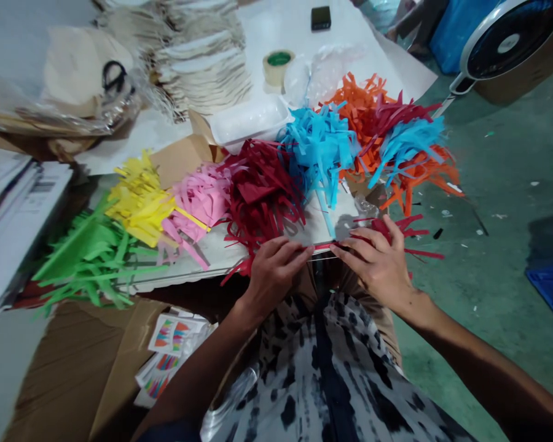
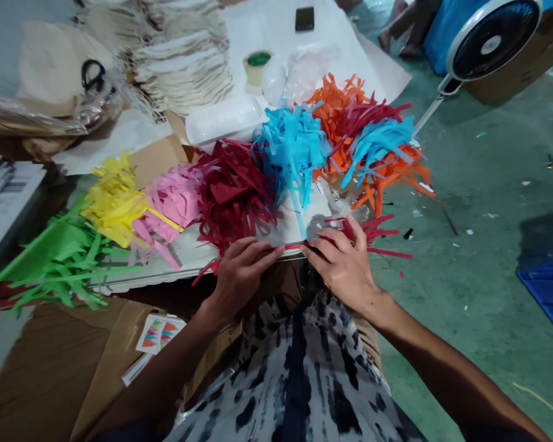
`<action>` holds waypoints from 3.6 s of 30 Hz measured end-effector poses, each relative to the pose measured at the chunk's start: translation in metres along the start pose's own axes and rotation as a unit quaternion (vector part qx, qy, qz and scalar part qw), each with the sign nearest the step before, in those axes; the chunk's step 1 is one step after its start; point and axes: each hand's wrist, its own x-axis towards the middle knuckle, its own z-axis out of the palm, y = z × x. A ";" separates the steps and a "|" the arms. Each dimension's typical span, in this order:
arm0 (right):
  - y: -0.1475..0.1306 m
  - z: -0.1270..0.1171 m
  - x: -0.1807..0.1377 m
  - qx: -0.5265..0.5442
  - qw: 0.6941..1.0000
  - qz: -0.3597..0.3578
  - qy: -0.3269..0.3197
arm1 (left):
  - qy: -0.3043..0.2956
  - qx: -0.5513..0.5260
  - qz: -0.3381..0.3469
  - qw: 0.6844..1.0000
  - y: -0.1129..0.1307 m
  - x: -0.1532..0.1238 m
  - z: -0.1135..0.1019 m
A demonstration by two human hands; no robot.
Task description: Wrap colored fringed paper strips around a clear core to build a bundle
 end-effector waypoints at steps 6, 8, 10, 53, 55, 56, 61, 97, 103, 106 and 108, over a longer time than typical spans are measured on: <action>-0.014 -0.003 0.010 -0.020 1.000 0.014 -0.008 | -0.005 0.079 0.005 0.997 0.019 0.004 -0.003; -0.023 -0.003 0.014 -0.029 0.999 0.023 -0.025 | 0.005 0.088 0.019 0.996 0.027 0.007 0.000; -0.032 -0.001 0.015 -0.034 0.999 0.024 -0.027 | 0.022 0.102 0.026 0.994 0.031 0.008 0.003; -0.038 -0.075 0.047 0.070 0.980 0.050 0.182 | -0.079 -0.721 -0.409 0.553 0.058 0.040 -0.051; -0.041 -0.073 0.053 0.192 0.957 0.129 0.177 | -0.058 -0.737 -0.407 0.537 0.060 0.043 -0.050; -0.041 -0.071 0.057 0.264 0.933 0.172 0.171 | -0.042 -0.736 -0.400 0.545 0.060 0.046 -0.049; -0.038 -0.061 0.085 0.529 0.783 0.300 0.132 | 0.053 -0.706 -0.329 0.625 0.053 0.071 -0.055; 0.044 0.068 0.357 0.088 0.969 0.199 -0.119 | 0.077 -0.667 -0.427 0.606 -0.024 0.030 -0.061; 0.053 0.099 0.397 0.002 0.942 0.238 -0.238 | 0.111 -0.647 -0.465 0.594 -0.039 0.023 -0.062; 0.056 0.099 0.392 -0.018 0.946 0.231 -0.227 | 0.130 -0.645 -0.464 0.593 -0.042 0.024 -0.057; 0.057 0.096 0.386 -0.024 0.954 0.221 -0.203 | 0.138 -0.640 -0.454 0.604 -0.042 0.026 -0.054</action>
